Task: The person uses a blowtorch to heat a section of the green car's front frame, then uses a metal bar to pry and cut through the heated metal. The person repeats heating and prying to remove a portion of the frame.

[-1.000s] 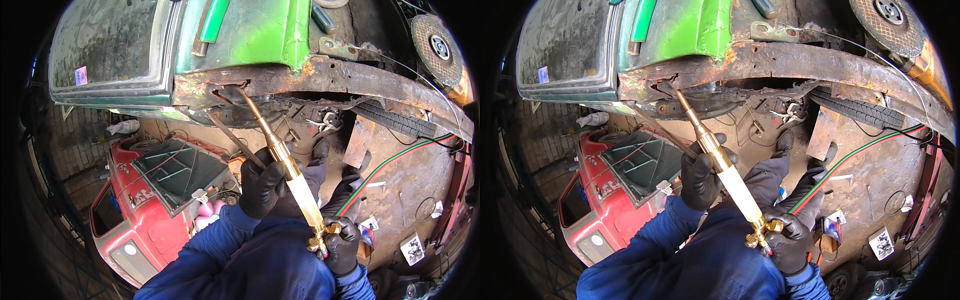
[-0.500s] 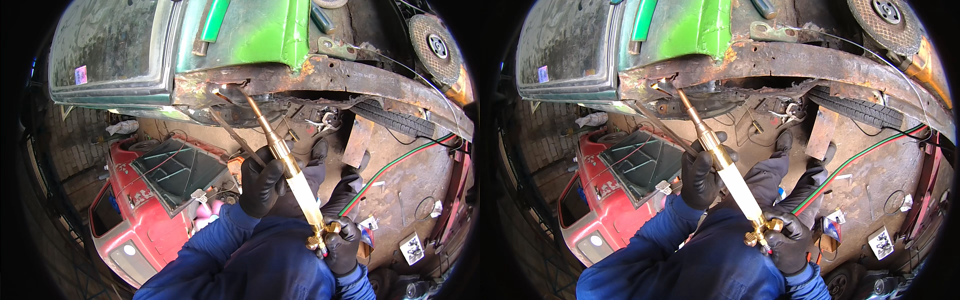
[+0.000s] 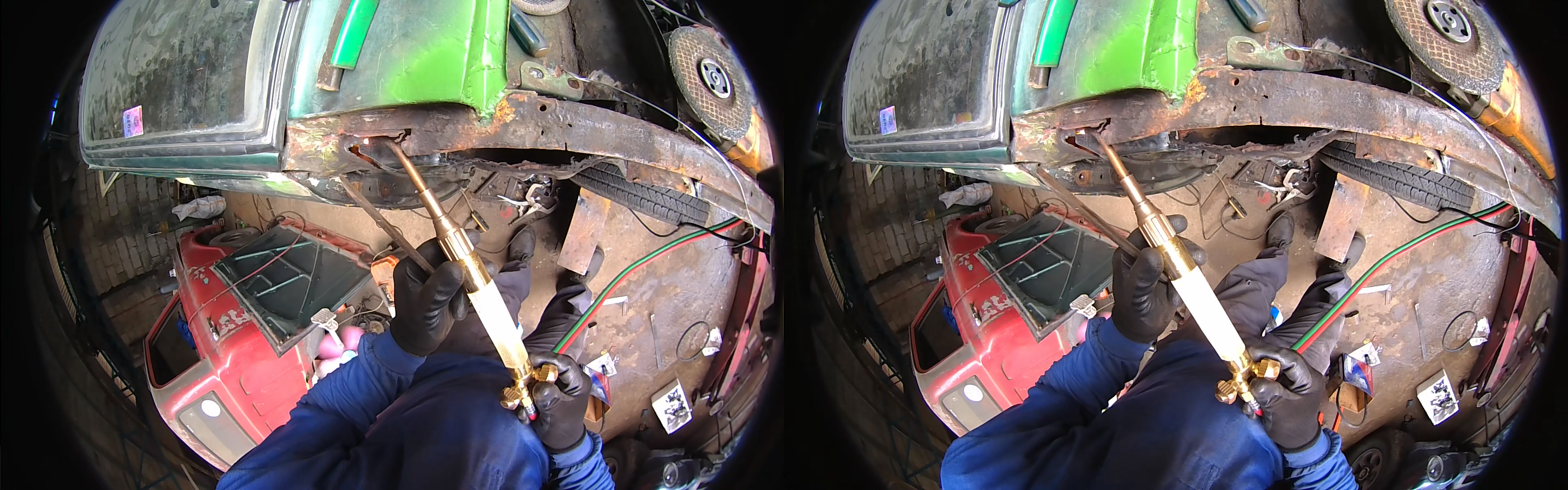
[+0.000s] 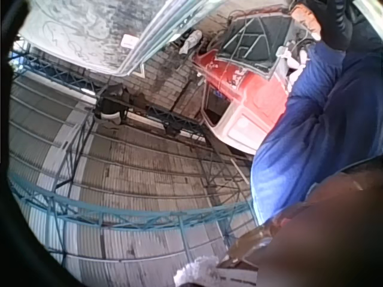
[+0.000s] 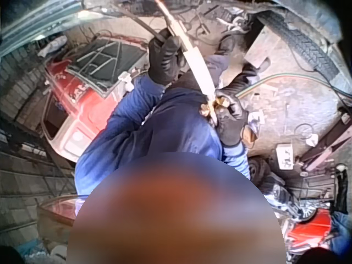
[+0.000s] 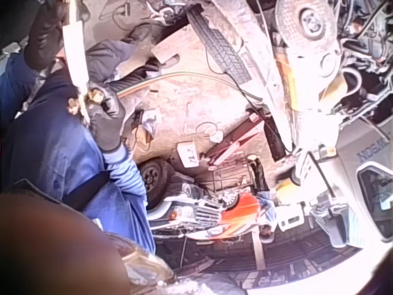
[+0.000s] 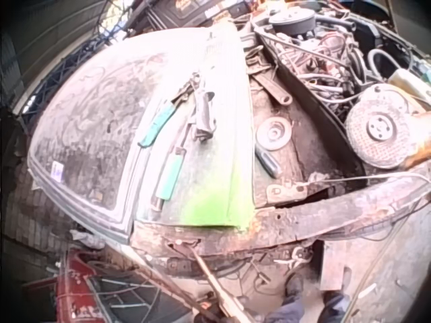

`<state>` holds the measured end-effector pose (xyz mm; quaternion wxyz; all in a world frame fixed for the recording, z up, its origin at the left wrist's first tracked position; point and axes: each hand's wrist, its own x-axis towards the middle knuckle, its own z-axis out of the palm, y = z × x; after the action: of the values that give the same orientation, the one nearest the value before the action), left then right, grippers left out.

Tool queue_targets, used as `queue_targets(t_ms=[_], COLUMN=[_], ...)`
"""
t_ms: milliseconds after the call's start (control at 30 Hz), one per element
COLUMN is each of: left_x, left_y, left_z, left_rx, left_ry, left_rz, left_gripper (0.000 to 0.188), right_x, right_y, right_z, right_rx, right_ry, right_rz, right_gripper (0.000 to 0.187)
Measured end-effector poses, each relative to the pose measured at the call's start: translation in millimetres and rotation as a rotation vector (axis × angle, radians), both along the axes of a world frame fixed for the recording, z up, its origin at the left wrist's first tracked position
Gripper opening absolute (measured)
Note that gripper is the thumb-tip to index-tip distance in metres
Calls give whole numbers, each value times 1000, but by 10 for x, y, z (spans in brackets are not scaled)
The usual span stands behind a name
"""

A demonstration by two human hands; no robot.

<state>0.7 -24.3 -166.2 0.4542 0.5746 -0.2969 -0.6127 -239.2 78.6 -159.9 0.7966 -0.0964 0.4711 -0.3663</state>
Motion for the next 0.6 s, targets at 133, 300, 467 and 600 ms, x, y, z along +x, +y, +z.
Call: queue_targets(t_ms=[133,300,467,600], left_x=[14,29,17,20], left_y=[11,19,26,13], left_z=[-15,-49,-45,-32], left_rx=[1,3,19,4], left_ry=[22,32,20,27], left_rz=[0,2,17,4], left_gripper=[62,62,63,63], right_x=[-17,-39,-50,-46], right_y=[7,29,15,0], right_z=[0,-1,23,40], right_rx=[-6,8,17,35], right_ry=[17,43,34,32], right_rz=[11,25,28,32], right_gripper=[68,64,65,69])
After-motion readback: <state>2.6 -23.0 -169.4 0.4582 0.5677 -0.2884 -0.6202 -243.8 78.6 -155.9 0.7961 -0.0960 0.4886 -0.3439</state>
